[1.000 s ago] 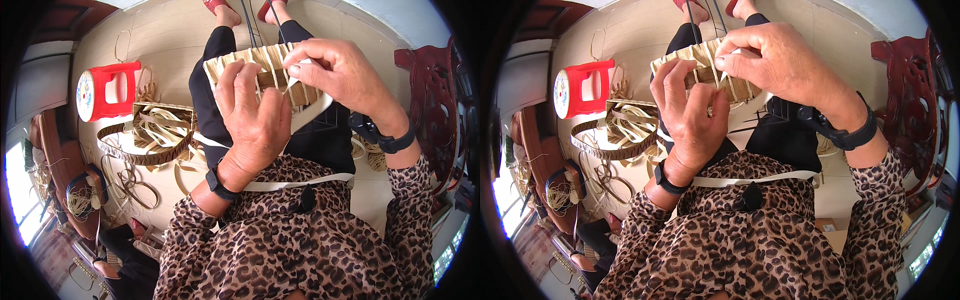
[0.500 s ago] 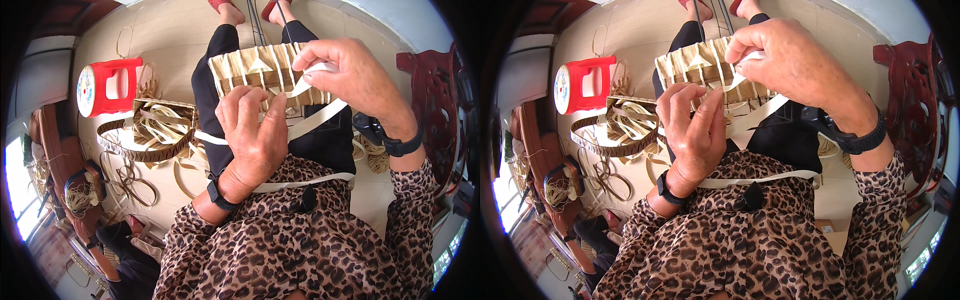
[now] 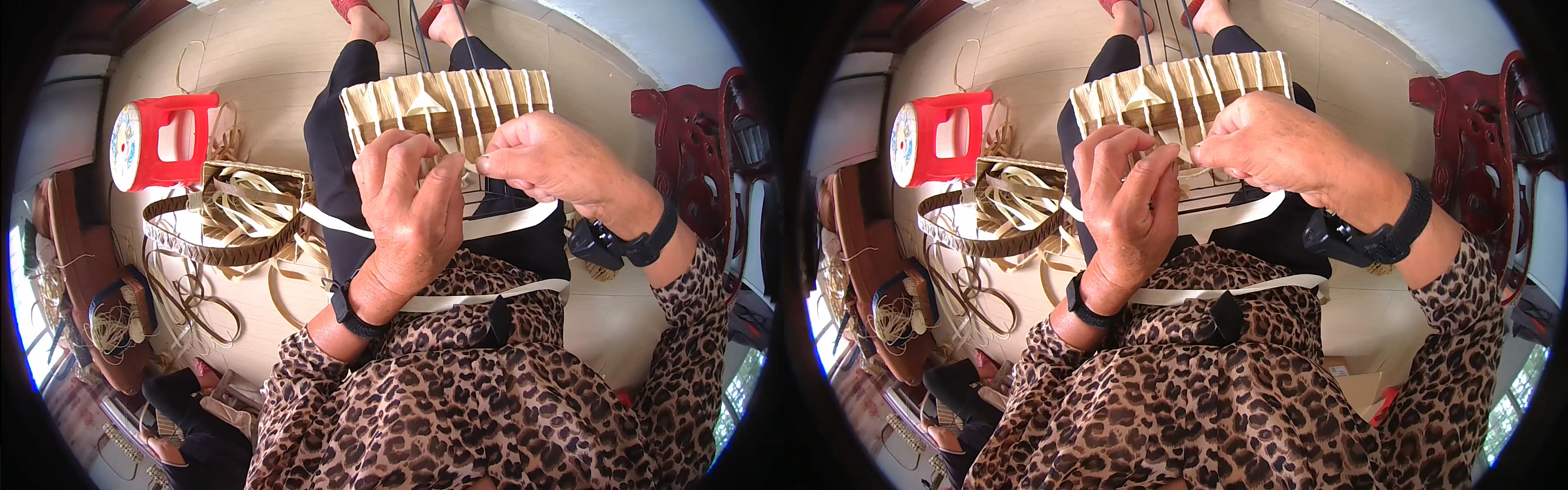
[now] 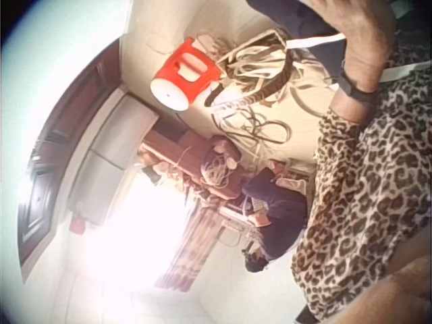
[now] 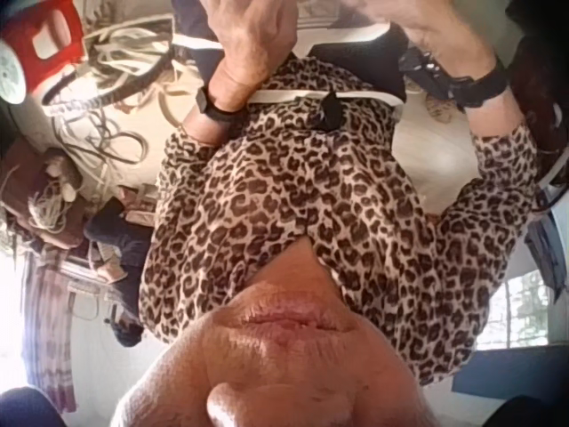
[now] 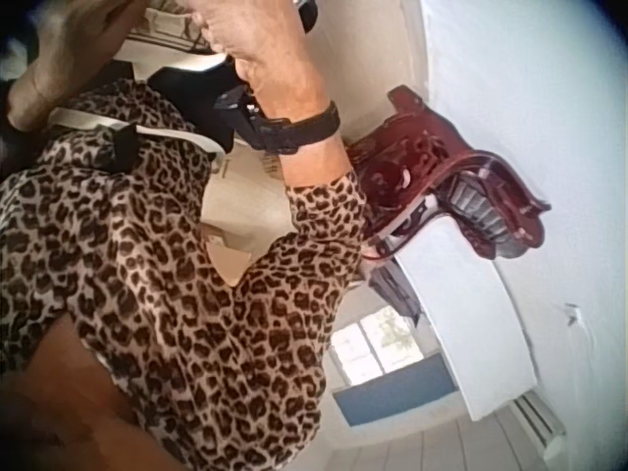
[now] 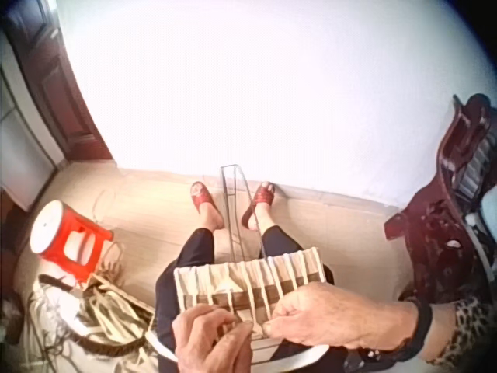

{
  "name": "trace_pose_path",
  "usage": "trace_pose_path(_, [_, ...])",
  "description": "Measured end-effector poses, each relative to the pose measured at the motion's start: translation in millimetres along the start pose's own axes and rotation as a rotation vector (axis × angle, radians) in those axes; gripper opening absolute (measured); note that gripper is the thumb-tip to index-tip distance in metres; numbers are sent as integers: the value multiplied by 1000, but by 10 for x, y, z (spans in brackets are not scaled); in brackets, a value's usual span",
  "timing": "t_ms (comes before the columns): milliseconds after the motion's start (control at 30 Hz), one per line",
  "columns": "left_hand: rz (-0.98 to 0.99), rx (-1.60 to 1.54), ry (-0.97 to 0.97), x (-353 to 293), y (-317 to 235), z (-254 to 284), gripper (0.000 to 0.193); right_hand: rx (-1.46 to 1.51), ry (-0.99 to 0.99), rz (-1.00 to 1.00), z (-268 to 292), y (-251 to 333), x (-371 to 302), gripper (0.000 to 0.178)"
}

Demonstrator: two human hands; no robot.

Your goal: The person weaves light-colored strips into a wire frame held between their legs, securing the ends around the frame.

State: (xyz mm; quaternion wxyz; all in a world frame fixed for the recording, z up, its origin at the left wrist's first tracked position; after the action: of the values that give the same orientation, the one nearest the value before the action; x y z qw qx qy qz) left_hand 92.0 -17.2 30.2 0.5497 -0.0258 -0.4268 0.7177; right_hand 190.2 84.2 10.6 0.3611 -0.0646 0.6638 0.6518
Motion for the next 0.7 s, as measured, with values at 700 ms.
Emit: trace_pose_path(700, [-11, -73, -34, 92, 14, -48, 20, -703, 126, 779, 173, 691, 189, 11])
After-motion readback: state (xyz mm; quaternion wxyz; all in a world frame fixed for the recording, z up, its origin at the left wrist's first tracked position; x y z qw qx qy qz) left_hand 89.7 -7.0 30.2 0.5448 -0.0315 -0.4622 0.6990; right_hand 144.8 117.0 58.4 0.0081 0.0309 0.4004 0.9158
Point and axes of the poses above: each hand's wrist, its own x-axis towards the middle knuckle, its own z-axis out of the back of the hand, y = z × x, the point moved 6 cm from there along x, towards the middle knuckle, and after that the axes turned 11 degrees about z, right-handed, at the moved point
